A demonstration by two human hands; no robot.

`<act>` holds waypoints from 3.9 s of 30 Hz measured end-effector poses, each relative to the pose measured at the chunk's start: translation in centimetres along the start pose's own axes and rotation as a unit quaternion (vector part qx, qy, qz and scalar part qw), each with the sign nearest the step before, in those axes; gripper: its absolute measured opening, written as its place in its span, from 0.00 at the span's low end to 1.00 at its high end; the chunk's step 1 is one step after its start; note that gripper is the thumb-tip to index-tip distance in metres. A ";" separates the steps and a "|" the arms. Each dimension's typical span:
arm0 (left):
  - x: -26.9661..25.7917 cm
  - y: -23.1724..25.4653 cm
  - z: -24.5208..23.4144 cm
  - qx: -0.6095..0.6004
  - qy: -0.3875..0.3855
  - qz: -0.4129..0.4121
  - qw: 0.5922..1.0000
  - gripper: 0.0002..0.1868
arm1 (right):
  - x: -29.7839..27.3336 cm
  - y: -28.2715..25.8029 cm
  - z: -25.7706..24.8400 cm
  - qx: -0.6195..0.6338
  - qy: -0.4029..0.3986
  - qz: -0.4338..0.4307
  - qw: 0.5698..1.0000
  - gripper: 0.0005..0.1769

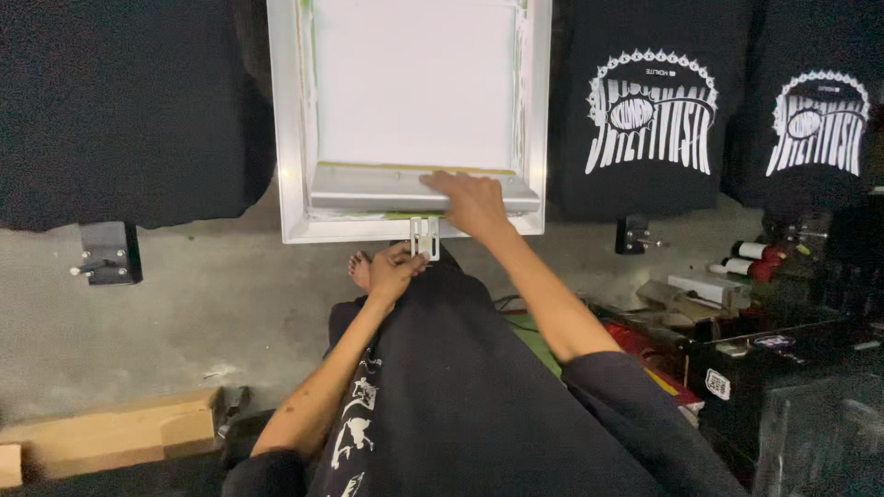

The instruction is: The person uses a squeegee to pull yellow ink across a screen printing frame positioned over a black t-shirt. They repeatedly lift the frame and pull the squeegee downward to apply the ink design onto the fabric.

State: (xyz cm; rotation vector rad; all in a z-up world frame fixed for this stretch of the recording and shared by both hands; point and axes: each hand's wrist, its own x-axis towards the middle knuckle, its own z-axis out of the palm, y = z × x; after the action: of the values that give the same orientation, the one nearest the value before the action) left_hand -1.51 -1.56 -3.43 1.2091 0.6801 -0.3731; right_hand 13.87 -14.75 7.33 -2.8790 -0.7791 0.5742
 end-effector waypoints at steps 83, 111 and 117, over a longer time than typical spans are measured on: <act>10.0 17.5 -8.8 0.614 0.158 0.470 0.614 0.29 | 2.9 11.4 3.7 0.075 0.347 -0.003 0.935 0.24; 5.8 19.6 -9.1 0.683 -0.044 0.076 0.725 0.31 | -2.9 10.8 -0.4 0.029 0.039 0.052 0.997 0.24; -0.1 16.1 -8.8 0.682 0.049 0.237 0.690 0.25 | -7.1 9.5 3.9 -0.011 0.053 0.001 0.999 0.38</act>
State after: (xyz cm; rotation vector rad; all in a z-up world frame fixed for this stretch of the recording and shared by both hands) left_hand 5.66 12.01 6.65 2.7844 0.0121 -0.3546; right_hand 11.14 -26.56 4.18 -2.9035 -0.7722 0.4111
